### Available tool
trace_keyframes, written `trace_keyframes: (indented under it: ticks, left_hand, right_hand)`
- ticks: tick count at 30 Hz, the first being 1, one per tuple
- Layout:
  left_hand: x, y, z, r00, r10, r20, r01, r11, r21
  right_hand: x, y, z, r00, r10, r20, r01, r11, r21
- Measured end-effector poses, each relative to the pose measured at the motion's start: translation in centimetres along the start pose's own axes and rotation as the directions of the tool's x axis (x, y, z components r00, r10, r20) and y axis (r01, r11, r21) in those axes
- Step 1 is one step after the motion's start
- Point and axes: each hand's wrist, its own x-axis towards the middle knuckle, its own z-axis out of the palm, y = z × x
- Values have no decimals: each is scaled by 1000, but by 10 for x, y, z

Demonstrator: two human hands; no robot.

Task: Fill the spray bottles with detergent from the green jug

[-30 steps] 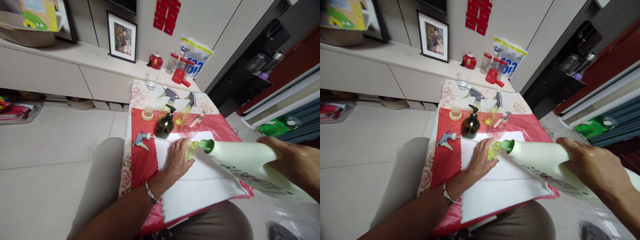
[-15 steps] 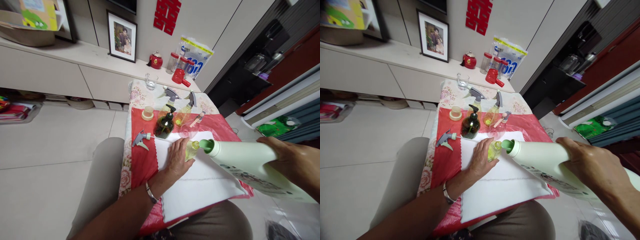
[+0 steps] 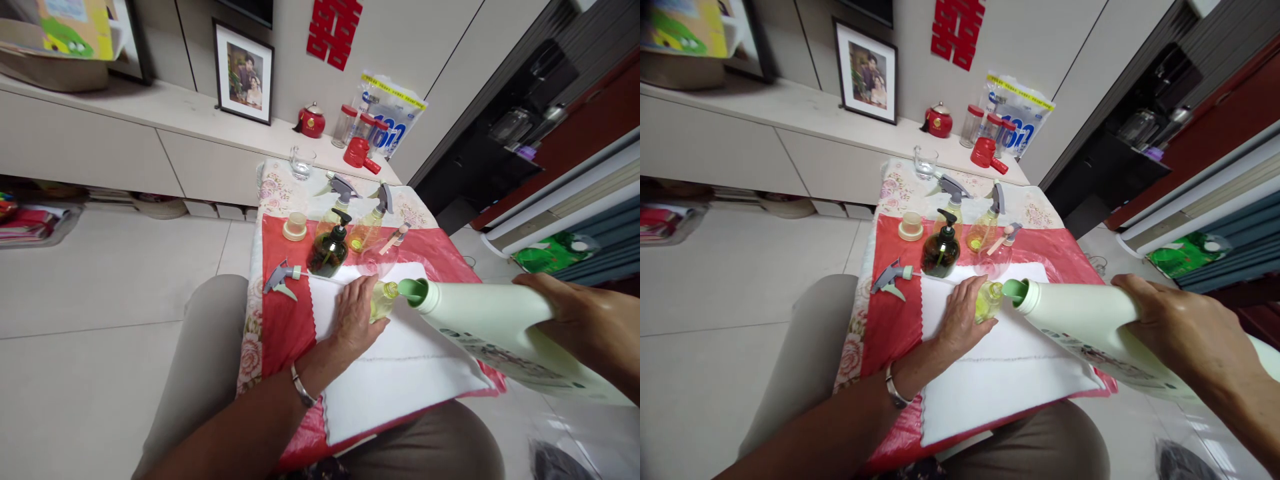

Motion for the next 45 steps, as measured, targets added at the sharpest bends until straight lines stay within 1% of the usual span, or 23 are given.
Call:
trace_keyframes:
  ticks: [5,9,18,24,28,34,36,40,45]
  left_hand:
    - [0,-1,0,1000,11,-2,-11,1000,-6]
    - [0,0,0,1000,-3,1,3,1000,-7]
    - [0,0,0,1000,5,-3,-5,1000,0]
    - [0,-1,0,1000,7,0,-7,1000,10]
    - [0,-1,1,1000,19,-12,-19,1000,5]
    - [0,-1,1,1000,12,-14,-12,1000,-6]
    - [0,-2,1,1000,14,-13,-14,1000,-7]
    - [0,-2,1,1000,15,-10,-15,1000,-6]
    - [0,1,0,1000,-1,0,1,1000,-7]
  right_hand:
    - [2,1,2,1000,-7,-22,7,1000,7]
    - [2,4,2,999,-26,-40,26,1000,16]
    - [3,-1,0,999,-26,-46,25,1000,-15]
    - [3,2,1,999,-27,-32,27,1000,5]
    - [4,6,5,997,-54,-55,53,999,-11]
    - [4,8,8,990,-92,-110,95,995,22]
    - [3,8,6,993,-75,-96,76,997,10]
    - [3,4,2,999,-39,-32,39,999,-22]
    - [2,0,0,1000,-19,-3,19,999,-38]
